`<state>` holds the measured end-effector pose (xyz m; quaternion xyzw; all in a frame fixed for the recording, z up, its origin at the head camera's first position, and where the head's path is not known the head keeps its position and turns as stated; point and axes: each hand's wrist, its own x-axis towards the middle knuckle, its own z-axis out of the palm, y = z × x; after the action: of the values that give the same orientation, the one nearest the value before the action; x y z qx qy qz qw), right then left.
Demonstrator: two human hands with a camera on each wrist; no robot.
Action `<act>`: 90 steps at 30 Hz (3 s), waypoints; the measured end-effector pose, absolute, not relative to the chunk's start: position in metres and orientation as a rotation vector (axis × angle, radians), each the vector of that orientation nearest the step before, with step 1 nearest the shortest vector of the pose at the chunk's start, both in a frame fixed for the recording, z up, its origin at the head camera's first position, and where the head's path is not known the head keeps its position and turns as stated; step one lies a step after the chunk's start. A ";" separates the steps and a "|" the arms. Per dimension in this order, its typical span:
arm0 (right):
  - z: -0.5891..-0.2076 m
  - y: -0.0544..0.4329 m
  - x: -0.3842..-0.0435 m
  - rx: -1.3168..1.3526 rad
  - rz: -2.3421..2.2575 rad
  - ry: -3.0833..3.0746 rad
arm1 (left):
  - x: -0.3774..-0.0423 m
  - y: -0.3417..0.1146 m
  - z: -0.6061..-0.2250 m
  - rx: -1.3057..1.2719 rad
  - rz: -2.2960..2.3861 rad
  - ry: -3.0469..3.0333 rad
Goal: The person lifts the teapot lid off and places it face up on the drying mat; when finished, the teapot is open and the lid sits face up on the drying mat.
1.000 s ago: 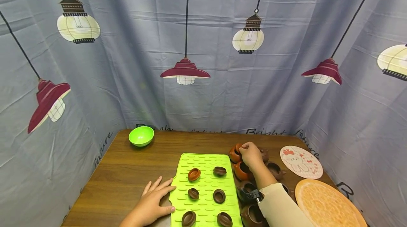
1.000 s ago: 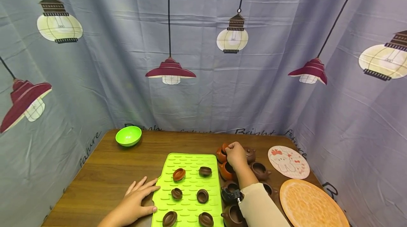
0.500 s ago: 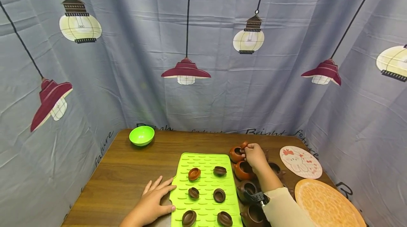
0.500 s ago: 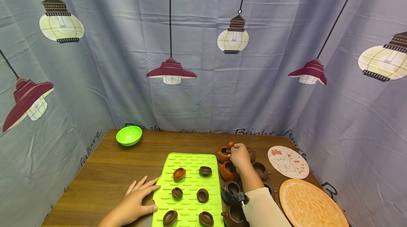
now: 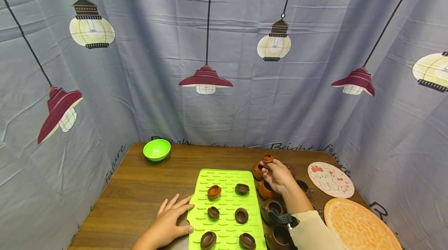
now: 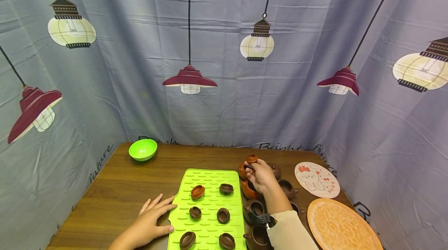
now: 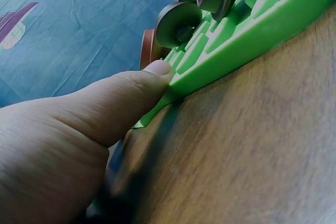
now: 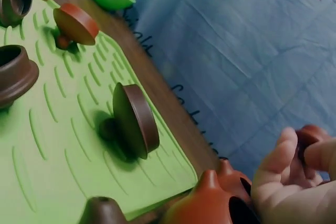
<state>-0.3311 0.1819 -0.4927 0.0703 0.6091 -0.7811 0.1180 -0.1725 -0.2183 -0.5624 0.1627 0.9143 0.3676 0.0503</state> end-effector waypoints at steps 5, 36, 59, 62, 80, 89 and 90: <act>-0.493 0.177 -0.332 0.103 -2.317 1.666 | -0.173 -0.219 -0.562 0.492 1.114 2.792; -0.491 0.101 -0.313 -0.138 -2.094 1.825 | -0.172 -0.218 -0.561 0.494 1.115 2.778; -0.499 0.039 -0.312 -0.100 -1.899 1.974 | -0.173 -0.219 -0.558 0.486 1.112 2.779; -0.504 0.034 -0.312 -0.103 -1.871 1.989 | -0.173 -0.219 -0.559 0.484 1.106 2.780; -0.519 0.026 -0.311 -0.003 -1.636 2.124 | -0.173 -0.219 -0.557 0.488 1.102 2.780; -0.516 0.027 -0.307 -0.020 -1.612 2.164 | -0.172 -0.217 -0.556 0.491 1.095 2.779; -0.515 0.028 -0.306 -0.021 -1.623 2.163 | -0.172 -0.217 -0.557 0.490 1.097 2.778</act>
<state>-0.3060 0.0277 -0.5147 -0.0077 0.7808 -0.5859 0.2168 -0.1717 -0.2173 -0.5565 0.1617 0.9163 0.3619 0.0576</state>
